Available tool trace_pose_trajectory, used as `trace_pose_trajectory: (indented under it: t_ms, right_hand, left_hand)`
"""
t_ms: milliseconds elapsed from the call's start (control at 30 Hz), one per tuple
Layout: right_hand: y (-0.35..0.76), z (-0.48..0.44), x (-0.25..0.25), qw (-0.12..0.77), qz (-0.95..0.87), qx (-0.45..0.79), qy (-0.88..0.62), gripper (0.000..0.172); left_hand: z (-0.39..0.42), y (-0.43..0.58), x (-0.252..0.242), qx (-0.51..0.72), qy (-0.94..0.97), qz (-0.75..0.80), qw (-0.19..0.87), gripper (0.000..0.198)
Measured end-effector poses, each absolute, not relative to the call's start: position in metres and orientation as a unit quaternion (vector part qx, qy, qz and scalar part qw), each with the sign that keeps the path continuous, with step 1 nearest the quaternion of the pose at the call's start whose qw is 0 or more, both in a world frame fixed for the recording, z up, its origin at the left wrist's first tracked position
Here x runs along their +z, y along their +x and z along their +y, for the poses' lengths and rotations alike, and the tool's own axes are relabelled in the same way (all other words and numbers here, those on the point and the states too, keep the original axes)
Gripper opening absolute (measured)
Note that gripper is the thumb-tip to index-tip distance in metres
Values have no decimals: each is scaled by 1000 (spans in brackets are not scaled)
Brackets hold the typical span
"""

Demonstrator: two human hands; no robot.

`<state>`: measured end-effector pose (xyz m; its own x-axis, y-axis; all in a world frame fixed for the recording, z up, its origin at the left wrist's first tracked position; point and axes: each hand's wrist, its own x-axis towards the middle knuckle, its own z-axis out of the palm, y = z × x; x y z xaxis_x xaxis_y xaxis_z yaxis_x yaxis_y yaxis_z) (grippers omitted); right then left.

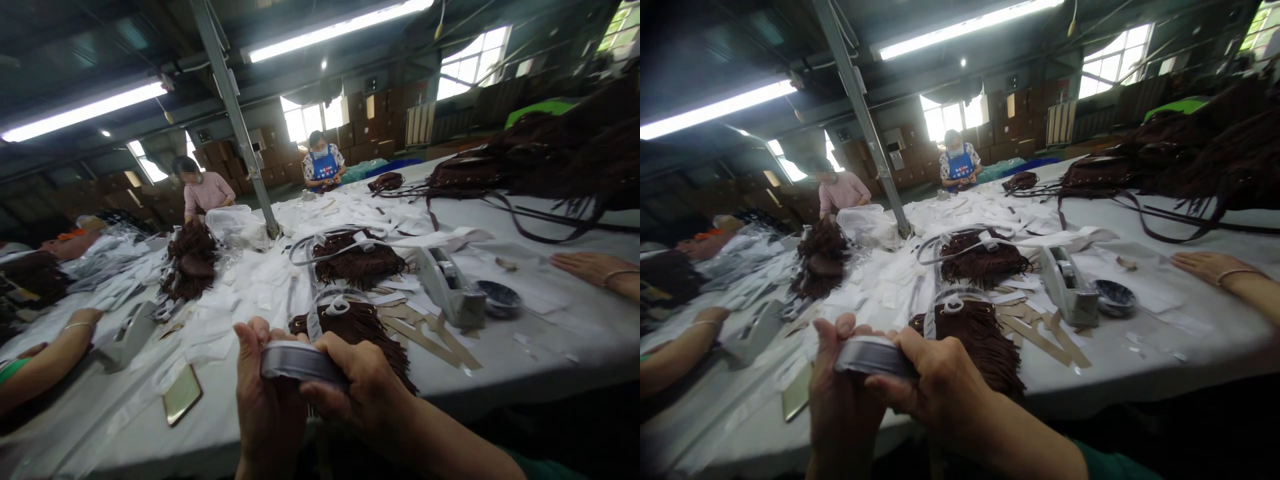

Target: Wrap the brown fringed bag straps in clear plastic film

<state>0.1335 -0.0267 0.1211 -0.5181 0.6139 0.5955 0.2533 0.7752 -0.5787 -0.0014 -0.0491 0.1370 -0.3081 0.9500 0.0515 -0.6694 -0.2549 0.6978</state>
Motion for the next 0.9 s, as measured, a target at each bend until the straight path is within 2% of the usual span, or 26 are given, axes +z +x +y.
trace_pose_trajectory:
  t_ms: [133,200,267,333,433,533,633,800,900]
  right_hand:
    - [143,-16,117,329,-870,215,-296,37]
    - [150,-10,119,322,-866,238,-300,37]
    - [156,-7,120,389,-846,214,-295,43]
    - [159,-9,115,475,-822,118,-291,44]
    - [156,-18,98,538,-796,-21,-277,31]
    - [144,-31,82,569,-766,-54,-295,19]
    - [129,-40,73,619,-707,19,-340,11]
    - [116,-47,64,669,-527,334,-403,21]
    - [114,-50,62,654,-532,368,-392,17]
  left_hand:
    - [-39,-3,117,693,242,345,585,39]
    - [-34,-9,115,697,206,363,583,38]
    - [-29,-15,118,718,146,351,583,37]
    - [-25,-19,122,734,95,329,586,37]
    - [-23,-18,121,743,77,333,575,38]
    - [-25,-7,114,762,112,365,522,38]
    - [-30,6,111,782,147,365,484,43]
    - [-38,17,115,805,179,364,434,47]
    - [-41,23,111,794,188,372,442,47]
